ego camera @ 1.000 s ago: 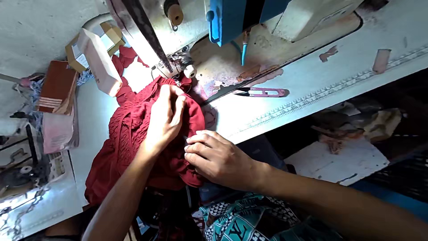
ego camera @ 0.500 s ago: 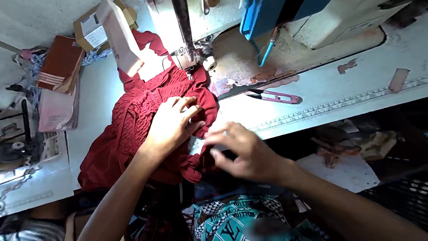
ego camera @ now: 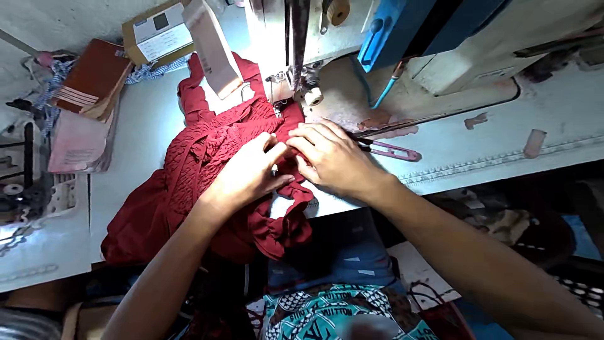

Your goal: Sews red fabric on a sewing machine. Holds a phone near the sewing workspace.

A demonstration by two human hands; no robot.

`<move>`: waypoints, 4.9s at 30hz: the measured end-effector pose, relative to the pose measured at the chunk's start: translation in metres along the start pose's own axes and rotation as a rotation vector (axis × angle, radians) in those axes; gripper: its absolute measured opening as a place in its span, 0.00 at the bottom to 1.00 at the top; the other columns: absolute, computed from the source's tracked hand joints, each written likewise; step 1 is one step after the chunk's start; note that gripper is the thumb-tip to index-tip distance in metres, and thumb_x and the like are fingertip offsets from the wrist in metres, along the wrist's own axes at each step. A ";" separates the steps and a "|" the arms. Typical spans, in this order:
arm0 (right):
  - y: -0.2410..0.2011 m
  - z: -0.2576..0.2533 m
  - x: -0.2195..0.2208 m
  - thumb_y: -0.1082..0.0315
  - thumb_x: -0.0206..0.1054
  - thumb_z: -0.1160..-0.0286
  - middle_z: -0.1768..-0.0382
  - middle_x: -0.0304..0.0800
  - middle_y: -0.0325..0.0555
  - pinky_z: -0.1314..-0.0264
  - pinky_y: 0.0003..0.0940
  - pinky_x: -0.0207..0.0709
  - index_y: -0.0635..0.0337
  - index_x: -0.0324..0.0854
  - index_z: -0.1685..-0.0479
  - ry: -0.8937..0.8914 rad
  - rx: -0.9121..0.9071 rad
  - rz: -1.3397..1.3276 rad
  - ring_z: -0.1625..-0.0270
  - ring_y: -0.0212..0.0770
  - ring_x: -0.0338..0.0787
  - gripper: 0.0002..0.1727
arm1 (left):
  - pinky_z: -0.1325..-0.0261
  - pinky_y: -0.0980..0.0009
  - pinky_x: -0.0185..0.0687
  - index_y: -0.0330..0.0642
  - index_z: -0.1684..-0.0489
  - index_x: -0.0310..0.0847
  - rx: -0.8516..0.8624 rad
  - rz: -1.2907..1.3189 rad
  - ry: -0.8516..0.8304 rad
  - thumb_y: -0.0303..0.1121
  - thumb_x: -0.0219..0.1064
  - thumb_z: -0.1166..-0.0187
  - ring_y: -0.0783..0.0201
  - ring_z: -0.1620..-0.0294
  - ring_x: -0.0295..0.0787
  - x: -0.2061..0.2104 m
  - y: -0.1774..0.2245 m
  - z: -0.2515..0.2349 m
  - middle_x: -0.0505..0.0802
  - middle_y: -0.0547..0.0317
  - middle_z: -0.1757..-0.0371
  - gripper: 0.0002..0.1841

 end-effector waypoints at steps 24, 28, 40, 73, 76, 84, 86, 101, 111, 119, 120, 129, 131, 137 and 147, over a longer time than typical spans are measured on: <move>0.012 0.009 0.006 0.44 0.60 0.28 0.17 0.76 0.43 0.12 0.63 0.53 0.46 0.85 0.30 -0.059 0.090 0.019 0.12 0.57 0.66 0.30 | 0.20 0.44 0.66 0.46 0.30 0.83 -0.231 -0.201 0.029 0.75 0.47 0.22 0.47 0.35 0.85 -0.005 -0.009 -0.009 0.90 0.46 0.43 0.43; 0.012 0.007 0.005 0.45 0.59 0.31 0.17 0.76 0.41 0.13 0.64 0.53 0.44 0.86 0.32 -0.072 0.100 0.034 0.11 0.57 0.65 0.29 | 0.08 0.32 0.35 0.49 0.20 0.77 -0.350 -0.384 -0.052 0.81 0.38 0.26 0.45 0.12 0.66 0.003 -0.012 -0.010 0.80 0.46 0.20 0.51; 0.004 0.023 -0.010 0.45 0.63 0.23 0.16 0.71 0.54 0.17 0.63 0.61 0.55 0.80 0.26 0.031 0.289 0.016 0.14 0.59 0.68 0.32 | 0.16 0.50 0.69 0.45 0.36 0.89 -0.022 -0.095 0.003 0.45 0.61 0.16 0.50 0.24 0.82 0.003 0.000 0.006 0.89 0.50 0.30 0.20; -0.058 0.092 -0.027 0.66 0.54 0.13 0.59 0.90 0.35 0.52 0.31 0.83 0.53 0.79 0.30 0.177 0.512 -0.315 0.61 0.28 0.87 0.18 | 0.14 0.44 0.59 0.59 0.16 0.75 -0.017 -0.163 -0.120 0.45 0.51 0.17 0.46 0.14 0.68 0.019 0.019 0.011 0.79 0.50 0.19 0.28; -0.059 0.093 -0.019 0.66 0.50 0.16 0.65 0.92 0.42 0.21 0.63 0.63 0.51 0.89 0.38 0.099 0.422 -0.033 0.58 0.44 0.90 0.21 | 0.14 0.44 0.57 0.64 0.13 0.70 -0.043 -0.194 -0.148 0.48 0.47 0.16 0.44 0.13 0.65 0.021 0.019 0.011 0.76 0.48 0.17 0.29; -0.069 0.090 -0.015 0.66 0.50 0.14 0.84 0.84 0.45 0.45 0.54 0.77 0.54 0.72 0.14 -0.121 0.386 0.183 0.78 0.47 0.83 0.29 | 0.13 0.43 0.53 0.63 0.12 0.69 -0.051 -0.204 -0.166 0.50 0.47 0.17 0.43 0.13 0.64 0.021 0.019 0.009 0.76 0.47 0.16 0.30; -0.073 0.088 -0.015 0.66 0.51 0.16 0.87 0.80 0.42 0.50 0.51 0.76 0.51 0.72 0.13 -0.188 0.362 0.191 0.80 0.46 0.81 0.30 | 0.14 0.42 0.56 0.64 0.12 0.69 -0.055 -0.203 -0.162 0.51 0.48 0.18 0.42 0.15 0.66 0.021 0.019 0.008 0.77 0.47 0.17 0.31; -0.072 0.073 -0.053 0.40 0.56 0.15 0.61 0.87 0.49 0.62 0.49 0.78 0.55 0.90 0.64 -0.039 0.370 0.034 0.56 0.54 0.87 0.29 | 0.14 0.36 0.58 0.54 0.46 0.90 0.010 -0.064 -0.047 0.52 0.64 0.18 0.49 0.17 0.75 0.014 0.024 0.015 0.91 0.59 0.33 0.17; -0.017 0.037 -0.043 0.60 0.62 0.20 0.44 0.90 0.55 0.23 0.55 0.71 0.58 0.91 0.50 0.054 0.065 0.000 0.31 0.57 0.84 0.15 | 0.12 0.39 0.57 0.58 0.45 0.91 0.008 -0.052 -0.058 0.53 0.63 0.18 0.53 0.17 0.75 0.013 0.022 0.015 0.90 0.65 0.30 0.17; -0.012 0.027 -0.032 0.64 0.63 0.21 0.41 0.92 0.52 0.15 0.50 0.69 0.60 0.91 0.52 0.063 0.032 -0.118 0.25 0.53 0.83 0.13 | 0.11 0.40 0.57 0.52 0.35 0.88 0.032 -0.047 -0.073 0.54 0.62 0.18 0.53 0.18 0.76 0.008 0.015 0.020 0.90 0.58 0.29 0.23; -0.013 0.025 -0.031 0.61 0.63 0.18 0.41 0.93 0.51 0.16 0.48 0.71 0.59 0.92 0.50 0.090 0.026 -0.130 0.25 0.51 0.84 0.14 | 0.11 0.40 0.57 0.53 0.36 0.89 0.035 -0.045 -0.073 0.54 0.63 0.18 0.52 0.17 0.76 0.008 0.014 0.019 0.90 0.58 0.29 0.22; -0.007 0.043 -0.039 0.63 0.62 0.15 0.48 0.91 0.51 0.38 0.51 0.77 0.58 0.90 0.44 0.189 0.279 -0.009 0.41 0.53 0.87 0.14 | 0.10 0.40 0.56 0.56 0.34 0.90 0.052 -0.069 -0.076 0.56 0.59 0.15 0.49 0.15 0.73 0.010 0.013 0.021 0.88 0.57 0.25 0.23; -0.020 0.047 -0.035 0.49 0.65 0.20 0.58 0.92 0.48 0.48 0.52 0.76 0.56 0.91 0.57 0.146 0.346 -0.006 0.49 0.52 0.88 0.19 | 0.10 0.41 0.57 0.57 0.32 0.89 0.044 -0.077 -0.069 0.56 0.59 0.15 0.50 0.14 0.73 0.011 0.014 0.023 0.88 0.58 0.25 0.23; -0.043 0.060 -0.009 0.57 0.70 0.28 0.62 0.85 0.43 0.55 0.44 0.77 0.53 0.85 0.66 0.045 0.438 -0.131 0.53 0.46 0.85 0.10 | 0.13 0.36 0.58 0.58 0.28 0.86 0.015 -0.101 -0.118 0.53 0.62 0.18 0.48 0.15 0.73 0.008 0.019 0.022 0.87 0.56 0.26 0.23; -0.034 0.060 -0.013 0.32 0.55 0.18 0.90 0.69 0.34 0.81 0.41 0.60 0.45 0.77 0.81 -0.180 0.745 -0.159 0.84 0.38 0.75 0.31 | 0.16 0.33 0.54 0.66 0.16 0.75 0.014 -0.184 -0.211 0.55 0.53 0.18 0.43 0.16 0.69 0.012 0.024 0.018 0.81 0.49 0.23 0.29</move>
Point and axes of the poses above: each hand's wrist, its own z-axis away from the middle knuckle, its own x-axis out of the palm, y = z × x, the point moved 6 cm from there along -z, towards the middle knuckle
